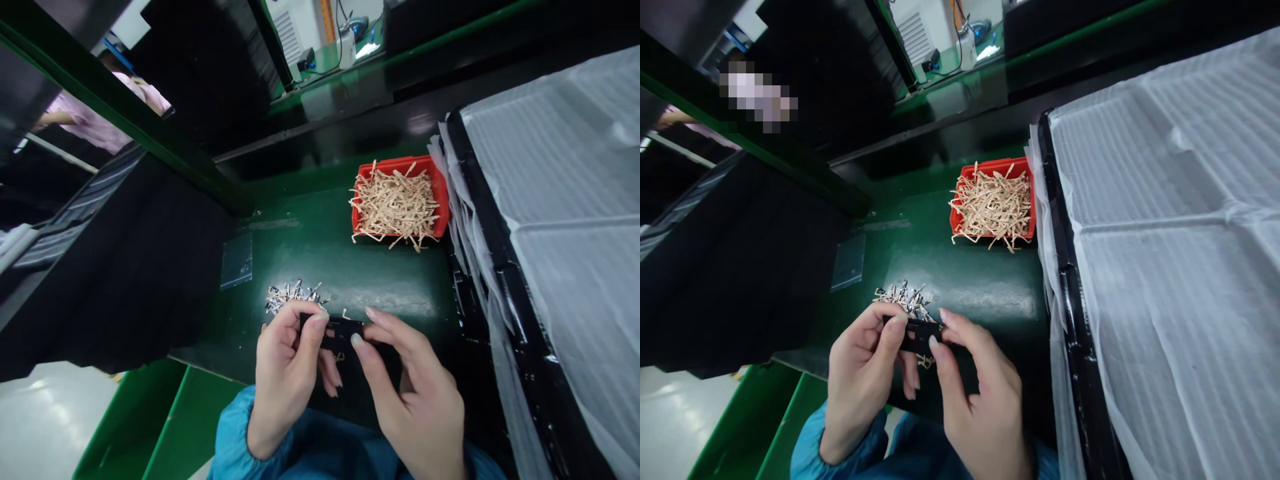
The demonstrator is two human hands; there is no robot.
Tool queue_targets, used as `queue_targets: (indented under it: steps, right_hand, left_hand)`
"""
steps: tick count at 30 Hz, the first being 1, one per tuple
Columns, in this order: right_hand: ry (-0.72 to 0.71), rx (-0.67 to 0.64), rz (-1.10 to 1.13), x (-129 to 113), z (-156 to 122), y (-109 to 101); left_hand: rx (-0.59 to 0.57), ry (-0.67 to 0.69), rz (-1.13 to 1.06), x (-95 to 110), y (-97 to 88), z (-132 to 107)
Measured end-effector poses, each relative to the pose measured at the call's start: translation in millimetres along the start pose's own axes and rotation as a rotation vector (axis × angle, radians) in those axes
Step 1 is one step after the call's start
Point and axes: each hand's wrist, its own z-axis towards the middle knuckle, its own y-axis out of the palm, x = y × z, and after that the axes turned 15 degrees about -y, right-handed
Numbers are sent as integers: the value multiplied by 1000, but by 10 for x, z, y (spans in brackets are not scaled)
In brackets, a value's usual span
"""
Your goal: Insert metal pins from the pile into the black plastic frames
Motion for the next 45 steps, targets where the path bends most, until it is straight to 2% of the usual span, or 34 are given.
queue_targets:
  steps: [4,10,17,21,25,27,30,35,39,42,45]
  right_hand:
    - [-61,41,-10,-20,1,-3]
    - [-208,26,-73,-23,60,-19]
    - [-218,38,-101,-7,31,-1]
    - [-294,8,-54,-12,48,-7]
    - [-388,-89,-30,-17,64,-15]
    - [-379,-119,-54,-18,65,-12]
    - [-317,-93,-47,-28,71,-8]
    - [-290,-32,17,-57,95,-17]
    - [-290,6,58,-51,84,-21]
    - [-312,40,76,-49,75,-11]
    - [-287,47,78,-55,74,3]
  left_hand:
    - [-10,-17,3,-24,8,17]
    - [-20,-3,41,-11,-8,14]
    - [-42,60,106,24,-16,24]
    - [30,54,83,69,48,56]
    - [122,81,136,94,60,57]
    - [143,92,148,77,45,31]
    - [168,124,143,25,29,-38]
    - [240,315,207,-18,26,-119]
    - [155,455,301,-17,-34,-92]
    - [69,491,344,-41,-78,-67]
    - [61,503,355,-67,-70,-70]
